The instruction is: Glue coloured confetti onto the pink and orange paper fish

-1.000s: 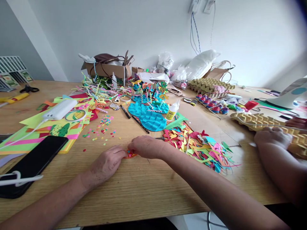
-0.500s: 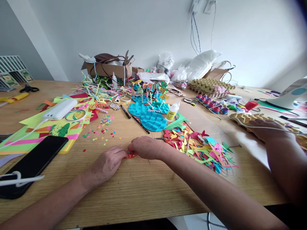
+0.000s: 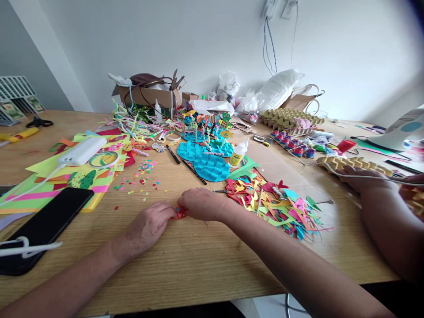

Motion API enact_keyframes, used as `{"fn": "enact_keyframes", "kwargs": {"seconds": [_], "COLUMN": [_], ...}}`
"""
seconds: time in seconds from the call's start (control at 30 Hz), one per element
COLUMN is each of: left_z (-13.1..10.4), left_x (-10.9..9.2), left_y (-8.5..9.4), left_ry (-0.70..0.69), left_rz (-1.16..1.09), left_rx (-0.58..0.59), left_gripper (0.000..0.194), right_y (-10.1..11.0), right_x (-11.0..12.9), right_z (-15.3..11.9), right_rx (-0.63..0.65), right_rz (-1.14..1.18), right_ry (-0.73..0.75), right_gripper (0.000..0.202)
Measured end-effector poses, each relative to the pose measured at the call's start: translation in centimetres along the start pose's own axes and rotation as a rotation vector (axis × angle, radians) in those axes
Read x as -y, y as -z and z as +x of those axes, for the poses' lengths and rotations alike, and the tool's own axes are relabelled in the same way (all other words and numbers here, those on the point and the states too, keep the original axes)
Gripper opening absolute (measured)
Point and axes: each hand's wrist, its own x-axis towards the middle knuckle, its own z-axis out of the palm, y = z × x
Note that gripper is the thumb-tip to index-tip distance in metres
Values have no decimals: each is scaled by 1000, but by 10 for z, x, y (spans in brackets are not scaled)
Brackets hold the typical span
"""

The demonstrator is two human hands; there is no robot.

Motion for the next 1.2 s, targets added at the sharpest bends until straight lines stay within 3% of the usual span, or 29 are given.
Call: {"fn": "enact_keyframes", "kwargs": {"seconds": [0.67, 1.2], "left_z": [1, 2], "left_x": [0, -2], "left_y": [0, 1], "left_ry": [17, 2], "left_rz": [-51, -33], "left_rx": [20, 1], "left_gripper": [31, 31], "right_y": [-1, -4], "right_x": [-3, -1], "right_z": [-10, -14], "right_rx": [-70, -84], "right_rz": [286, 346], "right_ry": [-11, -62], "right_gripper": [22, 21]}}
